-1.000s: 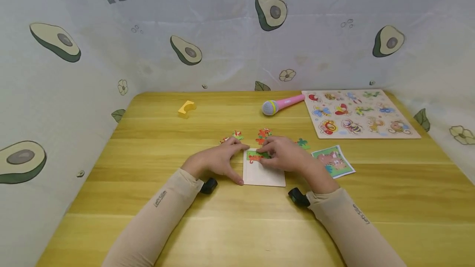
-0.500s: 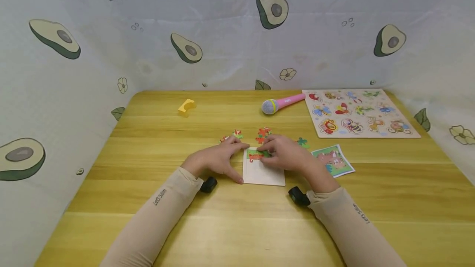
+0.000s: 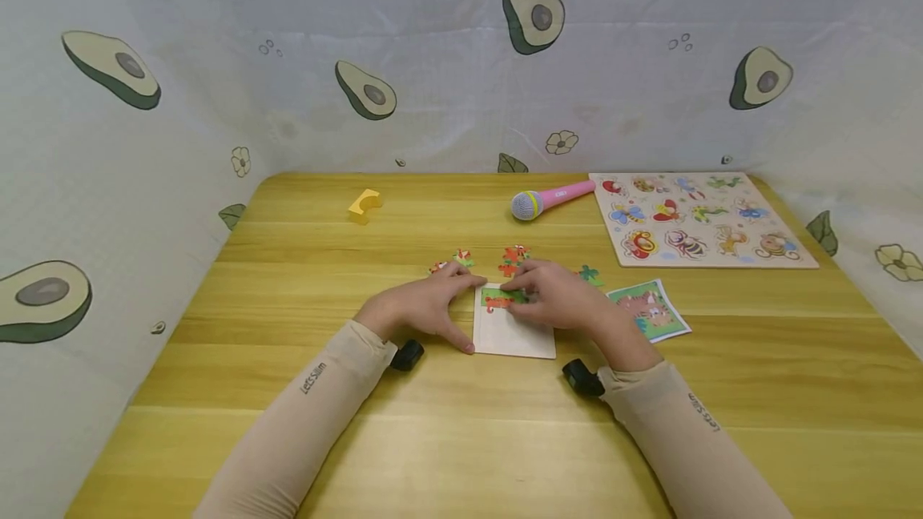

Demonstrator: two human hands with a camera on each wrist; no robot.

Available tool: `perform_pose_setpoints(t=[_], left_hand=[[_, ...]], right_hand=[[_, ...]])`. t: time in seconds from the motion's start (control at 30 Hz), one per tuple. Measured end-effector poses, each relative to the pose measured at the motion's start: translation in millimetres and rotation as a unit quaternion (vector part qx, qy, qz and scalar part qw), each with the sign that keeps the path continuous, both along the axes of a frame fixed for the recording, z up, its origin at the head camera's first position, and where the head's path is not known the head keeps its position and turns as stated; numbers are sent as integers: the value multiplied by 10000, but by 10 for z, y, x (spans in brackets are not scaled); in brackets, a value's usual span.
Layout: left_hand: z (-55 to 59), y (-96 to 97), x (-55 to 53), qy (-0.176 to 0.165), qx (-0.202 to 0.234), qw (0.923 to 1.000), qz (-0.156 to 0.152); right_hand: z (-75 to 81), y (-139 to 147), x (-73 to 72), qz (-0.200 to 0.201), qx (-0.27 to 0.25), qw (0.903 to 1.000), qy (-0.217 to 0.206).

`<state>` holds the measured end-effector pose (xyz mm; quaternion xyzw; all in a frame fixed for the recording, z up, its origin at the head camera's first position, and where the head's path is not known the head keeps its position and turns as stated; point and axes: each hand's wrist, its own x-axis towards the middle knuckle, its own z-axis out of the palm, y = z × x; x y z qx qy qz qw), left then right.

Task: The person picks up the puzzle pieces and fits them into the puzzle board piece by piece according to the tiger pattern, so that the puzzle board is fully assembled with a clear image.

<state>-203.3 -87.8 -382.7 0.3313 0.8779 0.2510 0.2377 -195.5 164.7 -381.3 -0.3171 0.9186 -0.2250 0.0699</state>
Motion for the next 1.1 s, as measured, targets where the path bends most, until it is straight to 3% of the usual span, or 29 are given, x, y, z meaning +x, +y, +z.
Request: perform_pose_setpoints(t=[0.67,1.1], left_hand=[[67,-7,0,-41,-2,10000,17],[16,5,0,-55,-65,10000,21]], right_hand=[[22,-28,-25,-57,-84,9999,39],[-16,-17,-25,-168,-37,9997,-186]])
